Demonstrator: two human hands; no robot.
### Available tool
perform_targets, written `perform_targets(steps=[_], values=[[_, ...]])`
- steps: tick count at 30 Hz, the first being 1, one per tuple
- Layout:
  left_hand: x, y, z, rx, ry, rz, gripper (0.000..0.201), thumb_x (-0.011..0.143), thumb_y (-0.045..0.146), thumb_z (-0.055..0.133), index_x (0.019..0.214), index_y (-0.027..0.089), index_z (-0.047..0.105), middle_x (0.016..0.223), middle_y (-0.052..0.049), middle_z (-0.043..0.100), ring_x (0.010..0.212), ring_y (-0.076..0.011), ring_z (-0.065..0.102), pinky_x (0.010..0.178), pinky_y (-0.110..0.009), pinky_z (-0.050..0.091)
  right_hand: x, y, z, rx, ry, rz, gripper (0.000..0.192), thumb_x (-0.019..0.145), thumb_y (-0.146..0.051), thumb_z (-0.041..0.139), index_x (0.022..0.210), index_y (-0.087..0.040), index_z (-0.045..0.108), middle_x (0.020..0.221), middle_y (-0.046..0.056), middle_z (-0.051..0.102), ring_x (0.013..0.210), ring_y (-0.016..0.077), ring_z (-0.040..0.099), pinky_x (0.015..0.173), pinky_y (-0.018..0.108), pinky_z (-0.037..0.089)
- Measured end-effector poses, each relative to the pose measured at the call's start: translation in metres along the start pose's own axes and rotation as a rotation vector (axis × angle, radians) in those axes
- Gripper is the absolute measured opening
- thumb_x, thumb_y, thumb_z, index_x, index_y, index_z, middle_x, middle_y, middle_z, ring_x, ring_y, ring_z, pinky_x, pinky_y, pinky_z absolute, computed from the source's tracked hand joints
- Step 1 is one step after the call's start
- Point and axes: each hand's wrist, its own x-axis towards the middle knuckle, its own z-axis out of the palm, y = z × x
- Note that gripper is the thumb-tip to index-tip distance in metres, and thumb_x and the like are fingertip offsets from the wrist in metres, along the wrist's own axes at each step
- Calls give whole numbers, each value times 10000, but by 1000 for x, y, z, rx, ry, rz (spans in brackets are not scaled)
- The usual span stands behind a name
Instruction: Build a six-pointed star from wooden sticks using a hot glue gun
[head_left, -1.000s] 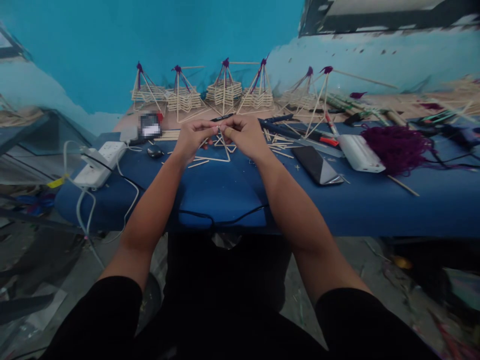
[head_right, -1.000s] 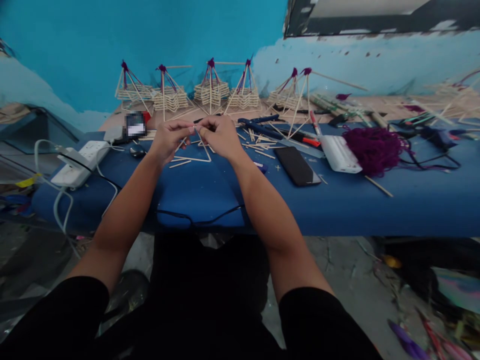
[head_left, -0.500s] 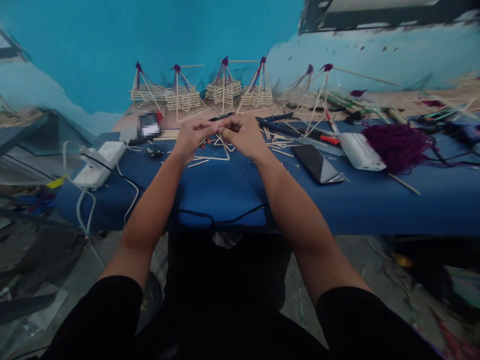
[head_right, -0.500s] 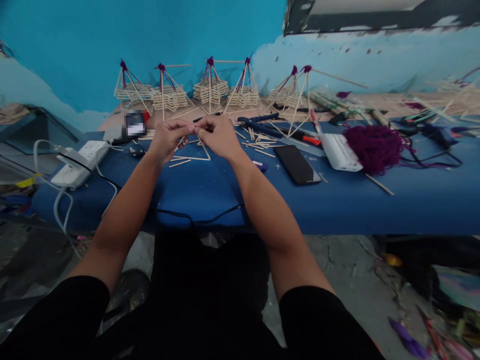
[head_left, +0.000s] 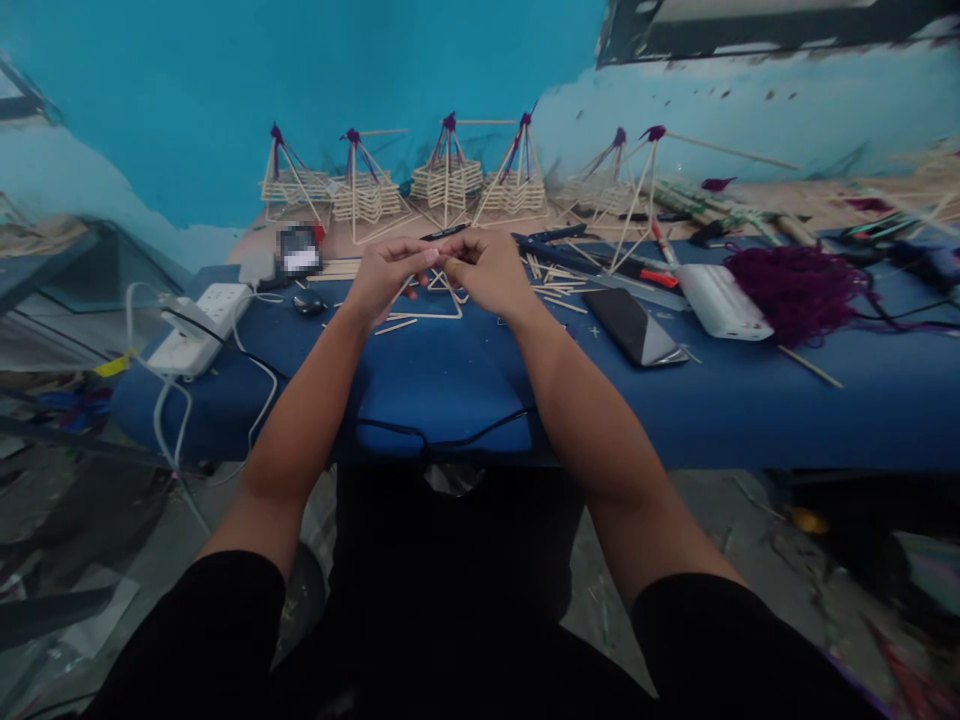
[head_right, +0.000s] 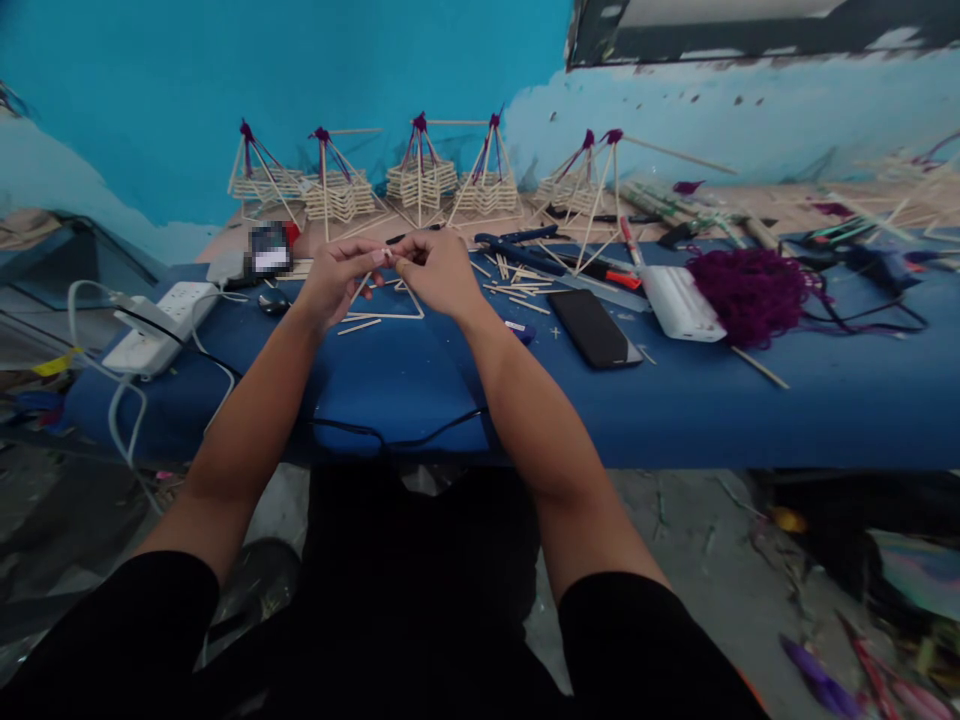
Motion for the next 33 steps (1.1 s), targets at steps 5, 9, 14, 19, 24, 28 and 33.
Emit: perform_targets(steps=[5, 9, 14, 19, 24, 28, 33], values=[[2, -1, -3, 21, -1, -38, 77, 929, 234, 851, 964, 172, 880, 987, -59, 860, 707, -109, 730, 527, -159, 497, 1, 3, 0, -25, 2, -4, 98, 929, -299, 782, 915, -206, 758, 808, 34, 731, 746, 184, 645, 737, 365, 551], [1, 0, -2, 36, 11, -51, 69, 930, 214, 817, 949, 173, 869, 981, -56, 858, 729, -114, 744, 543, -154, 511, 1, 3, 1, -33, 3, -8, 79, 911, -270, 773, 885, -204, 738, 810, 35, 729, 774, 192, 666, 747, 359, 552], [0, 0, 0, 58, 45, -26, 92, 973, 233, 842, 905, 173, 836, 881, -45, 822, 706, -117, 730, 524, -165, 488, 0, 0, 0, -20, -27, 9, 102, 944, -277, 792, 902, -205, 735, 799, 16, 700, 732, 166, 634, 742, 347, 536], [1, -2, 1, 62, 35, -38, 216, 1003, 342, 861, 879, 174, 807, 932, -56, 838, 713, -124, 741, 543, -176, 488, -1, 0, 0, -21, -27, 6, 75, 922, -240, 776, 886, -208, 719, 790, 14, 693, 715, 162, 617, 729, 347, 523], [1, -2, 2, 86, 63, -19, 178, 938, 296, 918, 865, 179, 806, 842, -39, 810, 694, -122, 727, 527, -168, 480, -1, -3, 0, -36, -30, 19, 155, 929, -325, 816, 886, -216, 715, 793, 26, 685, 761, 182, 630, 735, 358, 535], [1, -1, 3, 62, 61, -43, 289, 973, 414, 924, 863, 179, 798, 903, -48, 833, 692, -116, 737, 511, -156, 486, -2, -3, 0, -37, -47, 40, 135, 932, -317, 813, 896, -223, 724, 795, 29, 683, 761, 187, 619, 729, 364, 543], [1, -1, 3, 134, 87, -4, 262, 937, 346, 961, 829, 177, 793, 832, -37, 811, 684, -115, 729, 511, -155, 493, -2, -4, -1, -36, -43, 39, 150, 949, -312, 830, 894, -217, 727, 769, 15, 667, 728, 173, 615, 725, 350, 514]])
